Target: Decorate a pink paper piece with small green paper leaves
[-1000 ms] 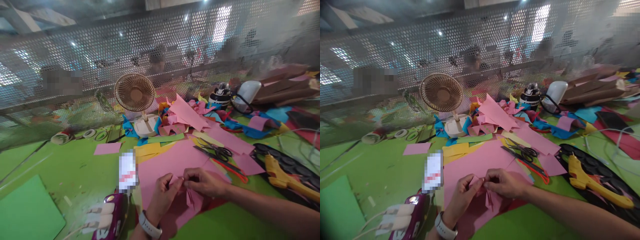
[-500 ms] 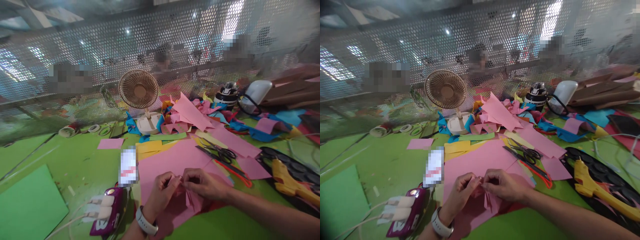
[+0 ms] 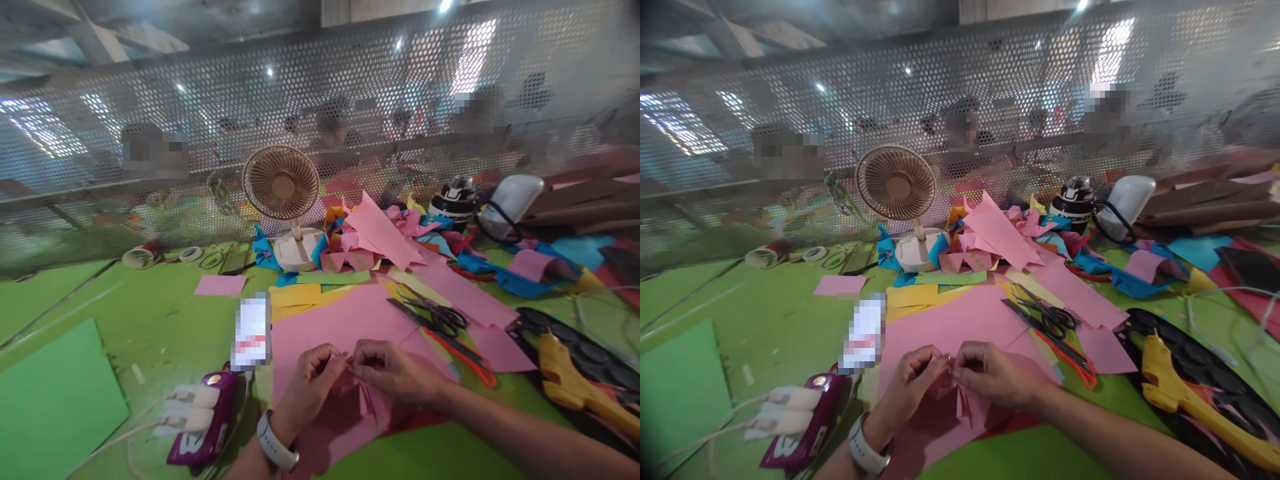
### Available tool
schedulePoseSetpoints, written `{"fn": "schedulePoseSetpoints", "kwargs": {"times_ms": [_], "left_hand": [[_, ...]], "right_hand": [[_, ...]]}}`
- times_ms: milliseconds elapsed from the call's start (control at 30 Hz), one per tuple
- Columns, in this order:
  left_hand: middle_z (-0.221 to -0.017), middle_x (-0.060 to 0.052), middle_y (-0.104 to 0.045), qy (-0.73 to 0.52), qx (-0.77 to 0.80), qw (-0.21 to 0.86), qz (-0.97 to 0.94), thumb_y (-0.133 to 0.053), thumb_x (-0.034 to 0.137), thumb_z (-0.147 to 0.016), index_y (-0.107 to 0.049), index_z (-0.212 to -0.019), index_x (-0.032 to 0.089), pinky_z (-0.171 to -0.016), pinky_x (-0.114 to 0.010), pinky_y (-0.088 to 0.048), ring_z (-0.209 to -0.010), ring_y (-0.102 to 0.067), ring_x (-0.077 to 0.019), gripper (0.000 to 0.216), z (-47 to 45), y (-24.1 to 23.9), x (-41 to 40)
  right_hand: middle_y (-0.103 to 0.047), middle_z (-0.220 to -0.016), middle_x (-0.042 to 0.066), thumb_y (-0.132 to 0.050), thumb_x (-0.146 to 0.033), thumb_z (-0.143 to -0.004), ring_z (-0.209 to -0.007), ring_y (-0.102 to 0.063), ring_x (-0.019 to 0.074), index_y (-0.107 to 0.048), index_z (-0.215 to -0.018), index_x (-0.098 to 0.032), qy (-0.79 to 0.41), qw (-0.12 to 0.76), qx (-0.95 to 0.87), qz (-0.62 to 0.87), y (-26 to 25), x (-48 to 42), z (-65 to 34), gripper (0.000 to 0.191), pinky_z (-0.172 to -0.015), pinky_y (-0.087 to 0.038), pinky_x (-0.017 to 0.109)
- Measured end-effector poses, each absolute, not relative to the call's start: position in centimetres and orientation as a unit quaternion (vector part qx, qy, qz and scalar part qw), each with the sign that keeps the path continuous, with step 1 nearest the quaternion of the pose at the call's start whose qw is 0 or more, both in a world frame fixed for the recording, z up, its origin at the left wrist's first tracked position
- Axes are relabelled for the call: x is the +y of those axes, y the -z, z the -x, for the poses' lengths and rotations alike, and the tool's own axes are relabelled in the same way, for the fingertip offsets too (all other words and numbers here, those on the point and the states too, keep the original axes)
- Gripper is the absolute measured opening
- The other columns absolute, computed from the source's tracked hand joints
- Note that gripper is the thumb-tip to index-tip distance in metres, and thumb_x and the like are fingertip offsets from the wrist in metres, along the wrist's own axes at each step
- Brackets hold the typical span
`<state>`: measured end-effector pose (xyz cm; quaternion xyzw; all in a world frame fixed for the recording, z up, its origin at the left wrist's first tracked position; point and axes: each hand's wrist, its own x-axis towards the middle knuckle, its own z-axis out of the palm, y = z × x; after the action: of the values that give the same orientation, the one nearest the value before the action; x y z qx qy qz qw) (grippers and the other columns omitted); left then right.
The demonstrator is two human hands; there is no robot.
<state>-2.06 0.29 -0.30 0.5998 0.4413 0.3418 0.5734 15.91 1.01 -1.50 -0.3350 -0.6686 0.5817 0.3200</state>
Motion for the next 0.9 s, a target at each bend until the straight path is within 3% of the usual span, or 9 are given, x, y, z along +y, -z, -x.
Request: {"fn": "schedulePoseSetpoints", "kwargs": {"times_ms": [167,333,467,567,733,900], "left_hand": [[-0.063,0.000,-0.049,-0.397,0.479,0.540,-0.567,-0.055,0.034,-0.077,-0.054,-0.061,0.016,-0.061,-0.023,-0.037,-0.065,-0.044,-0.0132,0.024,2.2,0.3,0.2],[-0.064,0.000,-0.052,-0.416,0.466,0.538,-0.566,-0.054,0.039,-0.077,-0.059,-0.066,0.017,-0.058,-0.024,-0.039,-0.063,-0.045,-0.0139,0.025,2.3,0.1,0.3],[-0.082,-0.003,-0.057,-0.372,0.405,0.603,-0.577,-0.056,0.035,-0.079,-0.058,-0.094,0.017,-0.066,-0.024,-0.042,-0.073,-0.052,-0.0134,0.024,2.1,-0.6,0.2],[-0.092,-0.004,-0.058,-0.364,0.382,0.638,-0.561,-0.063,0.032,-0.074,-0.050,-0.111,0.019,-0.068,-0.025,-0.045,-0.076,-0.055,-0.0134,0.041,1.8,-0.4,0.1],[-0.093,-0.005,-0.059,-0.403,0.366,0.646,-0.536,-0.059,0.030,-0.077,-0.048,-0.113,0.018,-0.075,-0.028,-0.046,-0.083,-0.057,-0.0153,0.039,1.8,0.5,0.4],[-0.086,-0.003,-0.060,-0.456,0.399,0.608,-0.513,-0.062,0.029,-0.075,-0.050,-0.111,0.018,-0.071,-0.025,-0.047,-0.076,-0.058,-0.0132,0.040,2.2,0.8,1.0]], "right_hand": [[-0.048,-0.066,-0.002,-0.051,-0.034,-0.082,-0.064,-0.042,0.0106,-0.054,-0.072,-0.015,-0.591,0.324,-0.663,0.325,1.3,1.2,-16.0,0.022,-0.059,-0.034,0.023],[-0.045,-0.060,-0.003,-0.054,-0.041,-0.079,-0.058,-0.039,0.0101,-0.053,-0.067,-0.015,-0.587,0.328,-0.653,0.348,1.1,1.4,-16.4,0.029,-0.054,-0.031,0.023],[-0.049,-0.061,-0.001,-0.053,-0.044,-0.079,-0.057,-0.042,0.0105,-0.055,-0.069,-0.014,-0.584,0.351,-0.633,0.367,1.1,1.4,-16.7,0.032,-0.054,-0.033,0.024],[-0.050,-0.062,-0.001,-0.054,-0.046,-0.078,-0.057,-0.043,0.0104,-0.055,-0.069,-0.013,-0.568,0.367,-0.628,0.384,1.4,1.6,-16.7,0.033,-0.054,-0.033,0.024],[-0.043,-0.058,-0.004,-0.049,-0.050,-0.080,-0.055,-0.039,0.0098,-0.051,-0.063,-0.015,-0.556,0.390,-0.618,0.396,1.8,1.7,-16.7,0.039,-0.053,-0.031,0.024],[-0.051,-0.064,0.000,-0.034,-0.051,-0.086,-0.062,-0.046,0.0127,-0.055,-0.065,-0.015,-0.549,0.403,-0.609,0.406,0.4,1.2,-17.2,0.046,-0.062,-0.036,0.026]]}}
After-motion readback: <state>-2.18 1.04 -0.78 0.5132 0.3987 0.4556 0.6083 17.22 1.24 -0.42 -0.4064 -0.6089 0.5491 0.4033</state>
